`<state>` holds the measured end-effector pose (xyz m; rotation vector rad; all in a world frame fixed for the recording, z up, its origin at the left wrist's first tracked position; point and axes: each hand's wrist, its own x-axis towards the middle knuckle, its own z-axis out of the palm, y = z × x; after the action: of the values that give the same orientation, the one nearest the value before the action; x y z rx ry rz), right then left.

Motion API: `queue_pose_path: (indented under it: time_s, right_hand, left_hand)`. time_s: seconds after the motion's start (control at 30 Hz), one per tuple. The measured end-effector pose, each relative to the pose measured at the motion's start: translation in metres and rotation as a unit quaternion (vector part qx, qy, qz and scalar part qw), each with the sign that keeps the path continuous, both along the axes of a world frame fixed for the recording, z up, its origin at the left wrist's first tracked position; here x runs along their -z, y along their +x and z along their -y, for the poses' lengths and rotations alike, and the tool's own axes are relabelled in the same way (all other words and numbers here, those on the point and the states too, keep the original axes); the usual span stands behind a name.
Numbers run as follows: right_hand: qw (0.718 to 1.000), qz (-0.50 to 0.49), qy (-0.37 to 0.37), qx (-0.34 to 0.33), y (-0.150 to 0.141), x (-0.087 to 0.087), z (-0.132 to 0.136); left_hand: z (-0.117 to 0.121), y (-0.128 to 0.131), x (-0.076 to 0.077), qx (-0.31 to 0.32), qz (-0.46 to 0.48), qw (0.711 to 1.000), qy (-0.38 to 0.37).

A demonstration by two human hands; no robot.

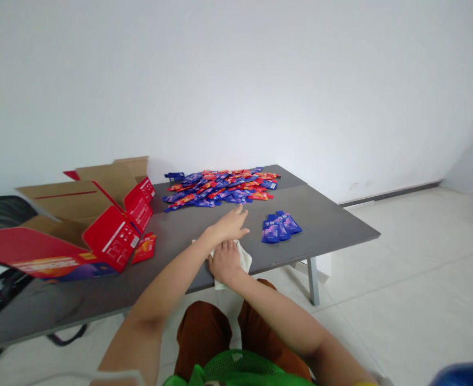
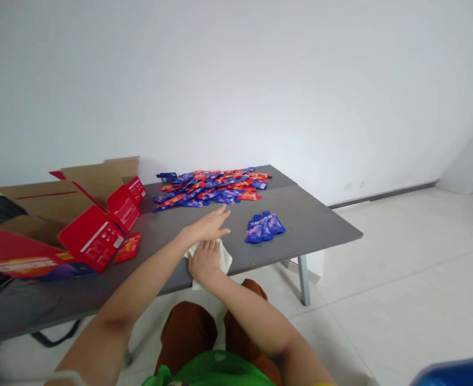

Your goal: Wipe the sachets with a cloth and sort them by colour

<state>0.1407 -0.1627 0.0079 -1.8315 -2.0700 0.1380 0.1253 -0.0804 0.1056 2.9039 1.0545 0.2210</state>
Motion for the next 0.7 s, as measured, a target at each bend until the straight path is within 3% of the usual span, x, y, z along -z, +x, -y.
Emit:
queue_pose_path:
  time_s: [0.07,0.17,0.27,0.33,0.5,0.7]
  right_hand:
    - [1.0,-0.003,0.011,0.02,-0.002,-0.001,-0.001]
    - [1.0,-0.001,0.008,0.013,-0.002,0.0,-0.002]
    - [1.0,0.003,-0.002,0.003,0.002,0.0,-0.005]
    - [1.0,0.008,-0.008,-0.008,0.009,0.0,-0.009]
    - [0.999,0.022,-0.018,-0.035,0.036,-0.004,-0.025]
    - [0.999,0.038,0.007,-0.018,0.044,-0.001,-0.031]
  left_hand:
    - [-0.016,-0.055,-0.004,-0.031,0.023,0.999,0.031]
    - [-0.036,-0.135,0.0,-0.097,0.089,0.991,0.016]
    - [-0.052,-0.192,0.021,-0.163,0.202,0.966,-0.017]
    - [-0.062,-0.213,0.039,-0.194,0.275,0.94,-0.049]
    - [-0.088,-0.22,0.075,-0.352,0.337,0.873,-0.013]
    - [-0.132,-0.178,0.086,-0.472,0.337,0.813,0.058]
